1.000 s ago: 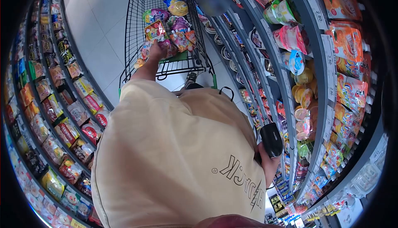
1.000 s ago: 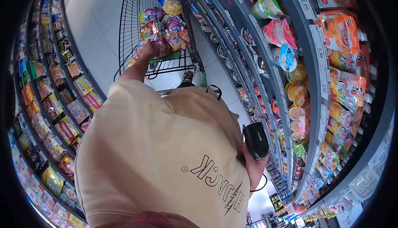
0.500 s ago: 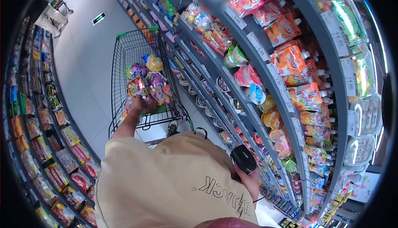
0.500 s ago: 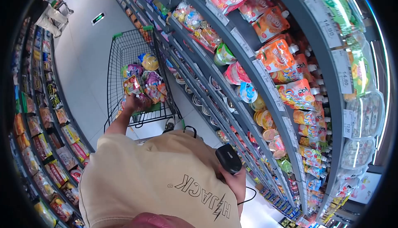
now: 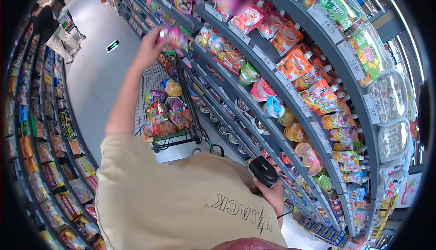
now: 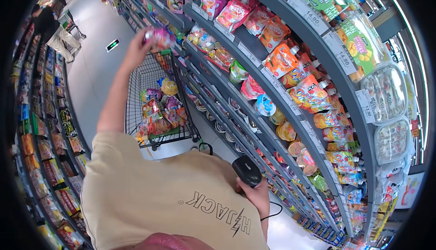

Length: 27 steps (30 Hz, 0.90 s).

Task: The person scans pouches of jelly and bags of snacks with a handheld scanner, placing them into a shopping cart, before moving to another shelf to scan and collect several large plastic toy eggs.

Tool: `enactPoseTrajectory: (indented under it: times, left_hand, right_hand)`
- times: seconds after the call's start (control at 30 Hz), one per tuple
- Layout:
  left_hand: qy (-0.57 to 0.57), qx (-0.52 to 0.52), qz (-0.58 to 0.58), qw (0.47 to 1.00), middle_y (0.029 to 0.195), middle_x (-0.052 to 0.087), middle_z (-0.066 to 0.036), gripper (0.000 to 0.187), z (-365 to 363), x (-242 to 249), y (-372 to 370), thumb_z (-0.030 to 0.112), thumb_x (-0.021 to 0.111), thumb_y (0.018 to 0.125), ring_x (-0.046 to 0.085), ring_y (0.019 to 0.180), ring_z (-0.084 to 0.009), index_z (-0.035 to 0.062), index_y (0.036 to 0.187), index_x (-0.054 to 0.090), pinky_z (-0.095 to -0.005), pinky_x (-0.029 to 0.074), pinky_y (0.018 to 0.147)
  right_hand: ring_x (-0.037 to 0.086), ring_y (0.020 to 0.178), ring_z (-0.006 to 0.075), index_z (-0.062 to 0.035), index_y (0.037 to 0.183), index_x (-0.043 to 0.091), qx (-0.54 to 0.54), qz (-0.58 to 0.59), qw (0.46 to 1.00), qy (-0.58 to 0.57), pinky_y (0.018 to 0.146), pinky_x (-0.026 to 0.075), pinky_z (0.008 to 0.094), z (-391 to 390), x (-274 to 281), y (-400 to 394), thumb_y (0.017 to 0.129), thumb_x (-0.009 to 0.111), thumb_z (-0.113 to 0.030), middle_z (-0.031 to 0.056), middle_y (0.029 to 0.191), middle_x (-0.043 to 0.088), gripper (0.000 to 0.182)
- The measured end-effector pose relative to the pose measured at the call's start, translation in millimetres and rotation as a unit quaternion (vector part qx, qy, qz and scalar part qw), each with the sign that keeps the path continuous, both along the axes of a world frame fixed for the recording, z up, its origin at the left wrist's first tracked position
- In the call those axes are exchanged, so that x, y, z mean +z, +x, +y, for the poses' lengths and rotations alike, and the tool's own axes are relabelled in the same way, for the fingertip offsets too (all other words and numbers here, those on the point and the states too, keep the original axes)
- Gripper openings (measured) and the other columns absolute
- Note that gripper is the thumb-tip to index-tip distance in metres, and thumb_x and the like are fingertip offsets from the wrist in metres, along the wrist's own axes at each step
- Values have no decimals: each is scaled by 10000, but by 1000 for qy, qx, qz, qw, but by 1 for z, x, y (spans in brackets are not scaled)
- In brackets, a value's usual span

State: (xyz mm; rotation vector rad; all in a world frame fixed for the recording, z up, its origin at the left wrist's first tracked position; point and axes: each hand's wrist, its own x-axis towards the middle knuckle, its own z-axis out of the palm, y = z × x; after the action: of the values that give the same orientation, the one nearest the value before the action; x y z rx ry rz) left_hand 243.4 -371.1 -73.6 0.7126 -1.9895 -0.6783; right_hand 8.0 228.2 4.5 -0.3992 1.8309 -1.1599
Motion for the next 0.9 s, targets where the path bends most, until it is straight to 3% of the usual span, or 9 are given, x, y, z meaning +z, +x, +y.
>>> enactPoseTrajectory:
  times: [0.1,0.17,0.3,0.4,0.63,0.77,0.8,0.9]
  left_hand:
    - [-140,15,-8,990,1315,674,-191,460,-45,107,-34,183,757,1016,667,1175,-340,21,1417,599,-415,531,1020]
    - [-293,19,-47,955,1305,672,-119,431,-82,154,-56,101,724,1032,670,1167,-228,52,1436,580,-347,530,1011]
    - [-260,-60,-159,951,1357,667,-148,439,-143,192,-100,90,703,1040,672,1207,-286,87,1458,570,-394,526,1030]
    - [-230,-99,-203,947,1400,664,-164,446,-156,192,-125,121,691,1057,672,1254,-308,133,1481,555,-420,525,1043]
    - [-124,-121,-244,954,1129,673,-122,465,-147,186,-151,158,653,1095,601,997,-208,162,1537,509,-369,511,915]
    - [-98,-141,-257,951,1153,680,-96,437,-148,176,-168,146,631,1104,605,1041,-187,162,1527,524,-370,501,940]
    - [-47,-152,-260,953,1204,700,-125,433,-156,169,-174,132,623,1103,639,1130,-223,131,1525,523,-388,505,985]
    - [-45,-143,-249,957,1333,669,-150,428,-176,141,-185,123,602,1109,641,1199,-269,112,1528,518,-405,506,1012]
  right_hand:
    - [698,666,131,-14,961,731,-11,-8,1000,-15,627,542,296,2,3,4,955,815,-87,46,763,731,111]
    - [698,669,130,-15,958,735,-15,1,1000,-16,625,541,297,5,3,6,956,816,-92,46,760,731,112]
    - [694,670,125,-14,963,740,2,19,1000,-25,624,534,298,9,5,8,953,821,-100,38,762,734,119]
    - [691,669,124,-13,971,742,-34,6,999,-26,620,526,297,15,3,10,952,821,-99,38,759,733,118]
    - [682,668,115,-13,973,741,-73,-15,996,-44,618,516,287,23,-1,12,960,818,-104,39,757,735,120]
    - [674,666,110,-13,958,736,-64,-14,997,-37,619,512,282,22,2,11,966,812,-107,34,751,730,121]
    - [671,666,109,-14,953,735,-69,-16,997,-37,621,512,284,21,3,12,966,811,-107,31,749,728,121]
    - [666,668,105,-16,938,736,-67,-17,997,-41,627,511,289,23,0,12,966,806,-104,25,743,721,116]
